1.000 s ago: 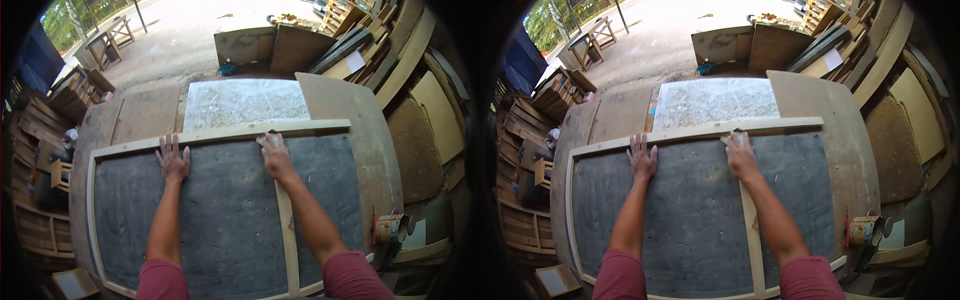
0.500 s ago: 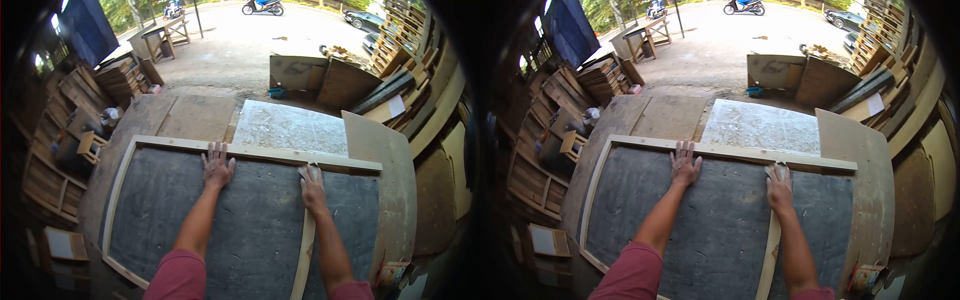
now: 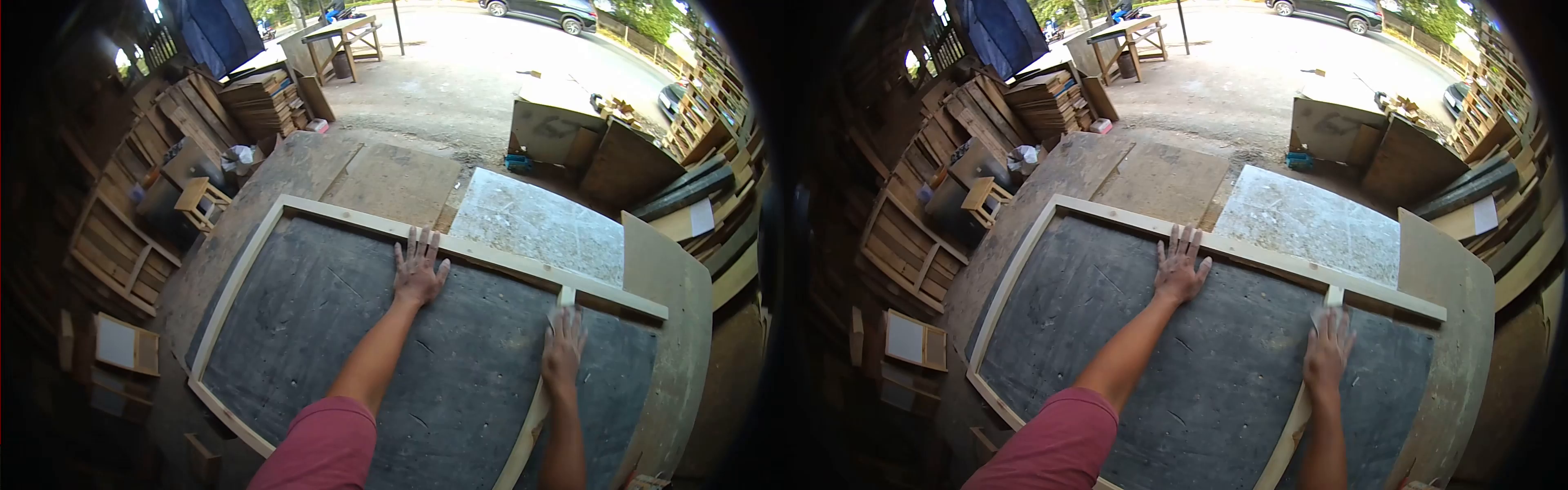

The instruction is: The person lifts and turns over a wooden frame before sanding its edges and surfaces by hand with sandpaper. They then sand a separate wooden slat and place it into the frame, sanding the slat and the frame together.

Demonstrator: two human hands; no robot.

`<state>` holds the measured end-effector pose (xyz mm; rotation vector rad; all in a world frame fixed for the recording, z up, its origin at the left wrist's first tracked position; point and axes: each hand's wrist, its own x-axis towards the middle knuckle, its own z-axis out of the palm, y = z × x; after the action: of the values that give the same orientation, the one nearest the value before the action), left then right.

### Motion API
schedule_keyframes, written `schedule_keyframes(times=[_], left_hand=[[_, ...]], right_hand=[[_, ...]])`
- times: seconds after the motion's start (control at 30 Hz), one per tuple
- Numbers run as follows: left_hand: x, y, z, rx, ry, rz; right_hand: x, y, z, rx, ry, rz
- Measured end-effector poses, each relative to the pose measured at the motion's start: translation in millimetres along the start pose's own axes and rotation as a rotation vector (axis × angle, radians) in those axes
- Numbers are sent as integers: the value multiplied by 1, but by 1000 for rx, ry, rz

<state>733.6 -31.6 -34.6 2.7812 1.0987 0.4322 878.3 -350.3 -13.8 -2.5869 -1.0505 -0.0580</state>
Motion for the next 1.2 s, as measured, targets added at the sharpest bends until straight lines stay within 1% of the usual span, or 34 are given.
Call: schedule_keyframes(times=[0.03,0.07,0.1,0.17,0.2,0.23,0.3,0.37,0.4,0.43,0.47,0.53,0.57,0.6,0.63,0.67,0.7,0.73,0.77,0.83,0.87,0.9,0.93,0.97,1.0,1.03,1.13,1.17,1.2], left_hand=[[2,0,1,-6,4,9],[3,0,2,-1,6,8],[1,-1,4,5,-1,-4],[2,0,-2,-19,-14,9],[1,2,-5,-14,-29,1],[0,3,-5,-9,-28,-10],[1,2,-6,-21,-32,-1],[2,3,-10,-15,-53,-16],[0,3,-8,-21,-55,-13],[2,3,-8,-27,-53,-9],[3,2,-7,-31,-56,-6],[2,-3,-6,-21,-54,-10],[4,0,-3,-23,-49,-1],[4,0,0,-7,-31,0],[5,2,1,36,-47,-11],[5,2,2,17,-36,-3],[5,2,1,9,-44,-3],[5,2,0,5,-51,-5],[4,4,0,-15,-84,22],[4,2,1,33,-29,5],[5,-1,3,21,-46,13],[4,-1,4,28,-20,14],[5,0,5,34,11,18],[4,-1,6,23,-6,31],[4,-1,7,33,8,30],[4,1,4,42,28,28],[3,2,6,27,13,25],[4,-1,8,22,23,19],[4,-3,12,50,51,30]], right_hand=[[-23,4,5,-51,-27,58],[-29,3,6,-103,-55,118],[-19,3,7,-99,-66,111],[29,4,-1,-147,-8,39],[55,16,8,-180,30,25],[67,13,1,-176,26,14],[83,5,-8,-90,-76,145],[45,6,4,-134,-48,109],[14,1,3,-157,-74,125],[2,-3,3,-179,-96,140],[8,-7,6,-173,-101,135],[23,-4,3,-234,-37,107],[48,3,3,-256,30,63],[72,16,0,-298,11,16],[96,26,-5,-342,-130,39],[115,39,5,-210,-86,123],[124,51,12,-231,-121,143],[121,47,5,-239,-126,156],[114,52,10,-223,-59,168],[94,44,10,-195,-17,259],[89,21,11,-215,-9,255],[84,-8,13,-235,0,251],[83,-35,30,-207,33,116],[82,-61,46,-177,61,-17],[86,-91,48,-177,-14,-54],[92,-103,46,-176,-84,-95],[84,-67,20,-206,-97,-33],[77,-32,41,-113,76,-14],[80,-38,47,-111,62,-25]])
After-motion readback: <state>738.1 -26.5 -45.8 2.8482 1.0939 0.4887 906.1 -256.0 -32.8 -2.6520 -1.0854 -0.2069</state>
